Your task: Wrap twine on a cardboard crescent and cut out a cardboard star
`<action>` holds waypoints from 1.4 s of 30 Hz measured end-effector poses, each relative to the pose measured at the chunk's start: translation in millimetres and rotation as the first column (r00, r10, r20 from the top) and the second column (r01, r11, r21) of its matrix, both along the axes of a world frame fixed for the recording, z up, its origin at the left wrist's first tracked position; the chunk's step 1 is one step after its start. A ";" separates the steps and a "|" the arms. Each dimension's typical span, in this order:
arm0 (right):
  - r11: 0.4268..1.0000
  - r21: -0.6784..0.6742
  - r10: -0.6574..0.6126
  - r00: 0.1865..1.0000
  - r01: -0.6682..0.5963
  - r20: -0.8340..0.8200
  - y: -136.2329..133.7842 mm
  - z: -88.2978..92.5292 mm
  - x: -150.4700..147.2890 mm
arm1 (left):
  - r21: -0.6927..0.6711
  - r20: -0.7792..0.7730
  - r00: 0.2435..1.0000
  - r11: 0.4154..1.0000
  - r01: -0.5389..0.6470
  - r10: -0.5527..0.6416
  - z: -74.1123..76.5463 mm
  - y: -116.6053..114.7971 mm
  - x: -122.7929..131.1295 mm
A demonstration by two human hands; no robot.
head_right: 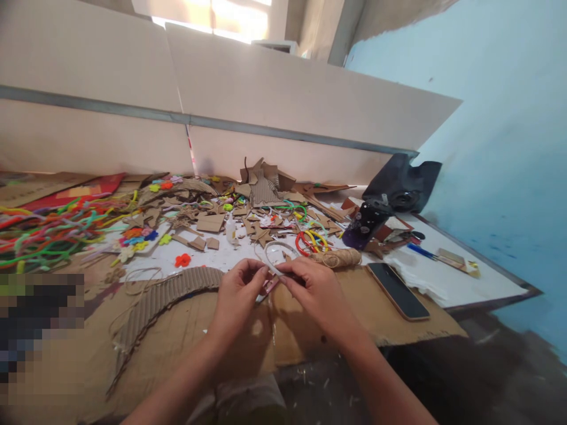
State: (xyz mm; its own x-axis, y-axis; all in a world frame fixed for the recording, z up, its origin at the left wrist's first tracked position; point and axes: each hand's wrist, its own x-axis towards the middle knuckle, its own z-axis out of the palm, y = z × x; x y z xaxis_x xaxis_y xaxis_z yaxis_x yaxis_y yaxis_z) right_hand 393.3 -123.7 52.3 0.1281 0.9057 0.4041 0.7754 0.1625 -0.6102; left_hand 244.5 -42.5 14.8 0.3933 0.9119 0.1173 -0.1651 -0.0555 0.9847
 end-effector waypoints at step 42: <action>0.985 0.144 -0.062 0.978 0.091 -0.199 -23.6 5.0 1.9 | 0.164 -0.075 0.900 0.885 0.435 -0.429 4.7 -16.5 -5.8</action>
